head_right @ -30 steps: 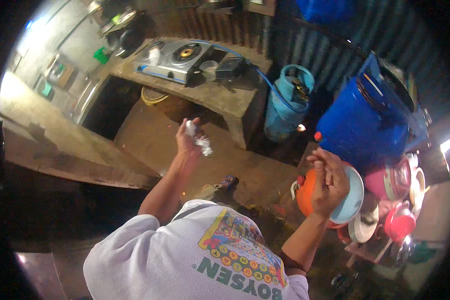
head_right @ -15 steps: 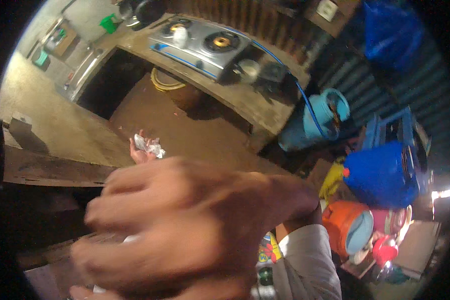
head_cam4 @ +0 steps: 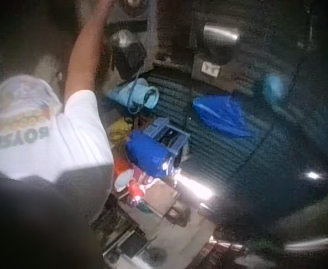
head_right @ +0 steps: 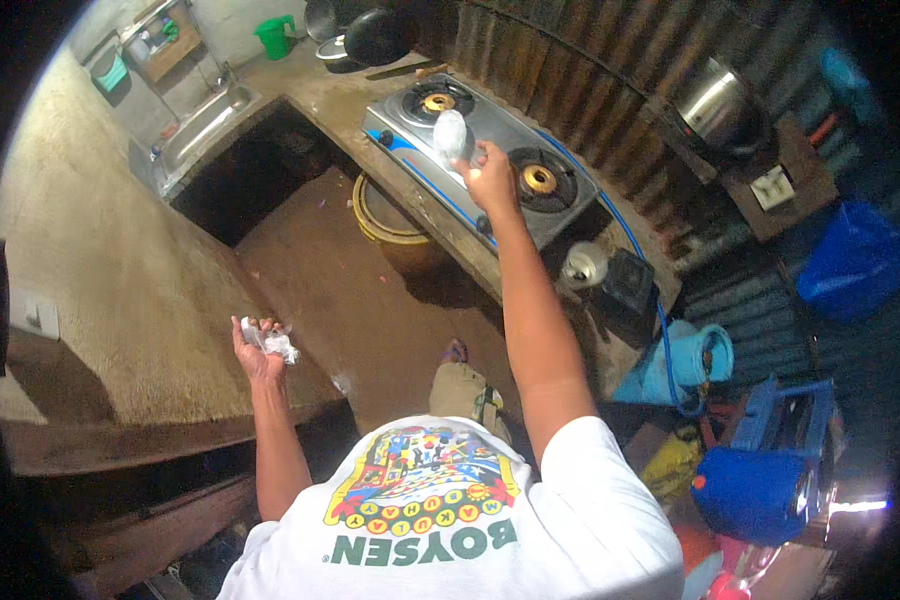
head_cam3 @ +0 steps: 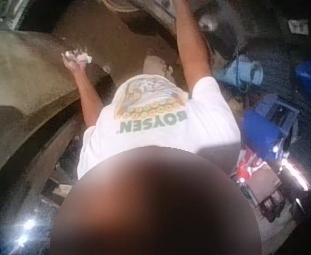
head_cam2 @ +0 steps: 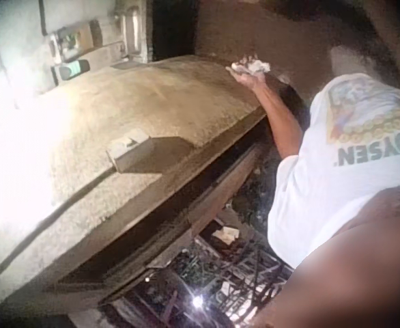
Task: The person walks from outside into a workshop, then to a kitchen area. They place a plastic bottle on a gas stove, retrieve an orange bucket, and scoop ice cubes from the bucket into a plastic bag. The person rinses the bag under a tap, ties it, and places it back into the bucket.
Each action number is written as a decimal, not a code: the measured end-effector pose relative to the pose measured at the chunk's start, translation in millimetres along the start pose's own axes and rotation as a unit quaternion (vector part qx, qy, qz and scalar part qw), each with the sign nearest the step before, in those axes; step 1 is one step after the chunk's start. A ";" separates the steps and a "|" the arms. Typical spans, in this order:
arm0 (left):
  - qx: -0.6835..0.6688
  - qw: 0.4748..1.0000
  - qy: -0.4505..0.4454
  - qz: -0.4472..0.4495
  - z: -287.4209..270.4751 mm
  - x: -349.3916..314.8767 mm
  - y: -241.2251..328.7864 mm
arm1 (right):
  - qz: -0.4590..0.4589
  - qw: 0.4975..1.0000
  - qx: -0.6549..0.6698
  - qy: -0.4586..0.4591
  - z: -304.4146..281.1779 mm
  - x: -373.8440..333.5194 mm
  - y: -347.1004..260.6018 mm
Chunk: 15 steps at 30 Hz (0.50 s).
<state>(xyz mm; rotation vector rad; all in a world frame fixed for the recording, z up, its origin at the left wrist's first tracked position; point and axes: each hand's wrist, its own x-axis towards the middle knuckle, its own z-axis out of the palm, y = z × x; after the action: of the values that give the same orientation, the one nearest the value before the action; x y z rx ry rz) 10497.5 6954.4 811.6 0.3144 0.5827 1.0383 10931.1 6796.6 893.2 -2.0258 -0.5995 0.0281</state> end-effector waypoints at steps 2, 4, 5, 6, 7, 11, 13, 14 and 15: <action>0.007 1.000 -0.003 -0.006 31.8 31.5 -4.5 | 0.017 0.998 -0.065 -0.014 37.5 58.1 30.3; 0.019 1.000 0.012 0.005 43.2 67.2 -1.7 | 0.041 0.991 -0.121 -0.043 81.6 98.2 36.4; 0.028 0.999 0.018 0.011 50.6 85.9 -1.4 | 0.054 0.986 -0.149 -0.055 101.4 118.9 40.5; 0.035 0.999 0.025 0.017 60.7 107.8 -3.5 | 0.046 0.986 -0.142 -0.073 120.2 139.5 53.2; 0.041 0.999 0.026 -0.002 71.0 129.7 -6.9 | 0.055 0.983 -0.159 -0.071 137.8 154.7 65.4; 0.081 0.995 0.025 -0.053 99.5 206.6 -5.5 | 0.170 0.962 -0.175 -0.127 184.0 210.2 79.2; 0.106 0.991 0.054 -0.056 127.0 231.4 -18.3 | 0.200 0.951 -0.194 -0.138 192.5 227.7 91.3; 0.108 0.990 0.033 -0.084 135.0 251.8 -16.7 | 0.210 0.946 -0.208 -0.134 196.9 232.8 96.4; 0.118 0.988 0.033 -0.092 136.3 263.7 -18.5 | 0.214 0.940 -0.228 -0.140 200.6 234.7 98.4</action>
<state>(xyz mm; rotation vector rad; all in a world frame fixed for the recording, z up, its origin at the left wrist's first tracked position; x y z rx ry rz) 10690.4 7179.9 832.5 0.4264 0.7827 0.8062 11123.9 7020.9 760.9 -2.5996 -0.3423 0.4842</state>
